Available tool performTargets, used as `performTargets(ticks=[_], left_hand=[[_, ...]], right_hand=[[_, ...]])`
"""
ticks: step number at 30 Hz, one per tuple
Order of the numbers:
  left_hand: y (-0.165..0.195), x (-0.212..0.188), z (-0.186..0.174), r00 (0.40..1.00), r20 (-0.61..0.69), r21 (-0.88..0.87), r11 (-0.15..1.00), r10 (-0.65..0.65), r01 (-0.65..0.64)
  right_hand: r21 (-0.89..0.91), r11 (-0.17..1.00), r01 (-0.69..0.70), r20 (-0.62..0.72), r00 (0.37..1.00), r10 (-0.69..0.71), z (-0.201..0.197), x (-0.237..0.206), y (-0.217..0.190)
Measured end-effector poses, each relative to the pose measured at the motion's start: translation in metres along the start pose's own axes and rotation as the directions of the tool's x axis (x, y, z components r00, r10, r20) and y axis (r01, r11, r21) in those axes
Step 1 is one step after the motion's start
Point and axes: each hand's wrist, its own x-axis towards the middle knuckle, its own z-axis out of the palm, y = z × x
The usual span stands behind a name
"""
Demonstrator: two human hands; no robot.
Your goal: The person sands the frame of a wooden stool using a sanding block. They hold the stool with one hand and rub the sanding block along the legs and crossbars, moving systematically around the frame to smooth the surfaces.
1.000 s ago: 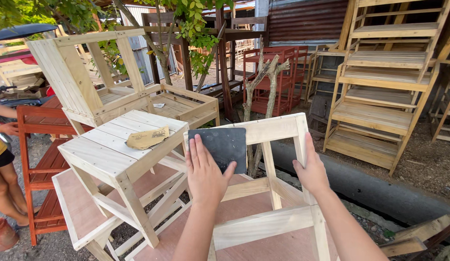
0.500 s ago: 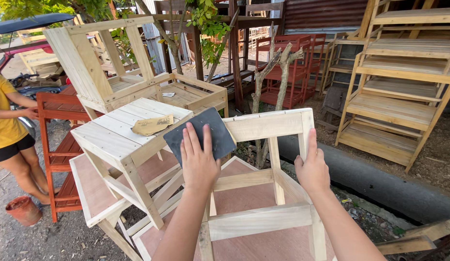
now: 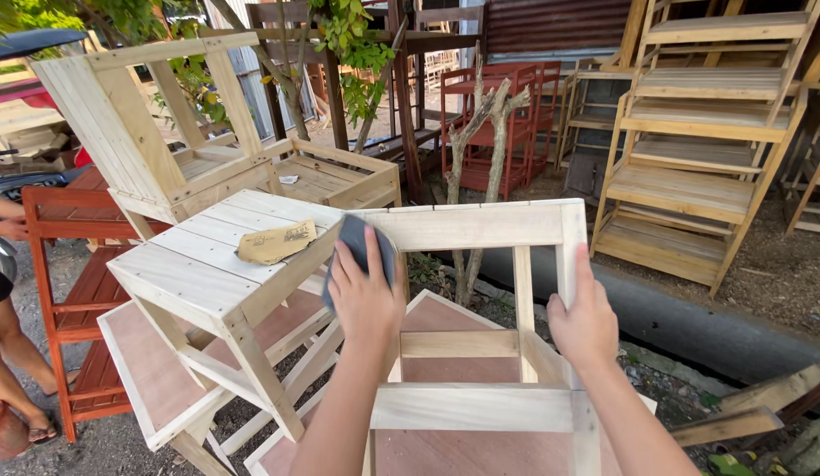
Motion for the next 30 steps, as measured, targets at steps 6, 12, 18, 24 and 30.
performTargets(ticks=[6, 12, 18, 24, 30], left_hand=[[-0.004, 0.020, 0.013, 0.929, -0.299, 0.018, 0.975, 0.218, -0.223], [-0.005, 0.010, 0.007, 0.941, -0.248, 0.036, 0.972, 0.233, -0.231], [0.006, 0.004, -0.004, 0.945, -0.248, -0.060, 0.970, 0.214, -0.235], [0.002, -0.003, 0.000, 0.957, -0.229, -0.073, 0.977, 0.178, -0.199], [-0.001, -0.001, 0.005, 0.961, -0.238, -0.086, 0.982, 0.141, -0.166]], right_hand=[[0.020, 0.999, 0.044, -0.063, 0.997, -0.043, -0.008, -0.014, 0.011], [0.008, 1.000, 0.019, -0.065, 0.998, -0.018, -0.017, -0.022, 0.009], [0.014, 0.999, 0.029, -0.082, 0.996, -0.028, -0.020, -0.022, 0.008], [0.016, 0.998, -0.061, -0.076, 0.995, 0.062, -0.016, -0.020, 0.005], [0.012, 0.995, -0.098, -0.087, 0.991, 0.099, -0.014, -0.022, 0.005]])
